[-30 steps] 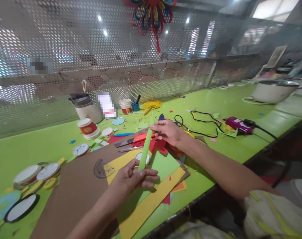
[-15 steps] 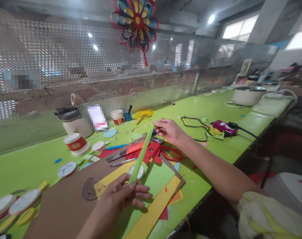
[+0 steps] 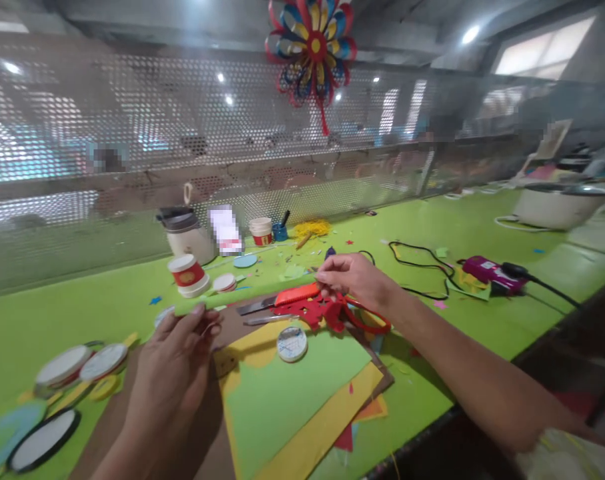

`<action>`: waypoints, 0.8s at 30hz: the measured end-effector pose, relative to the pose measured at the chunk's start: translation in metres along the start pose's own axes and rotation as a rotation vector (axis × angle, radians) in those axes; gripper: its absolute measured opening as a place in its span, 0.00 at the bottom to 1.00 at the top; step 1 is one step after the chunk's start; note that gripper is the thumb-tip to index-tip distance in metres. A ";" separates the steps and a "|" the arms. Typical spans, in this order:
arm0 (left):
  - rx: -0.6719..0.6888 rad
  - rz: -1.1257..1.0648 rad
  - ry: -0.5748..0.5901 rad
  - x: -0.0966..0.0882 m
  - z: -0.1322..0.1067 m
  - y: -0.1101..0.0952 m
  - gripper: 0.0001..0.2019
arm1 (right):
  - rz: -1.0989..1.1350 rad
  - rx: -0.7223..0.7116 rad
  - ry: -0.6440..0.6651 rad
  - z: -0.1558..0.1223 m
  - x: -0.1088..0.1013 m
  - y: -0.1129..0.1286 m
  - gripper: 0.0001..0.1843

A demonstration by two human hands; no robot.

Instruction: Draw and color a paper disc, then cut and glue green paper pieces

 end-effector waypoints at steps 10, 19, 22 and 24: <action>-0.195 -0.022 0.286 0.048 -0.044 0.037 0.08 | 0.013 0.014 -0.024 -0.027 0.057 -0.045 0.14; -0.243 0.010 0.274 0.038 -0.043 0.049 0.08 | -0.060 0.091 0.090 -0.038 0.070 -0.054 0.14; -0.300 -0.010 0.325 0.042 -0.046 0.052 0.07 | -0.068 0.112 0.101 -0.040 0.071 -0.056 0.14; -0.339 -0.034 0.349 0.045 -0.049 0.053 0.07 | -0.056 0.123 0.096 -0.041 0.073 -0.057 0.15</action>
Point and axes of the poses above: each hand's wrist, its own z-axis towards the middle knuckle, its own x-axis out of the palm, y = z × x, the point moved 6 cm from there along z, towards the middle knuckle, and after that the axes turned 2 degrees about z, right-handed, at the moved point
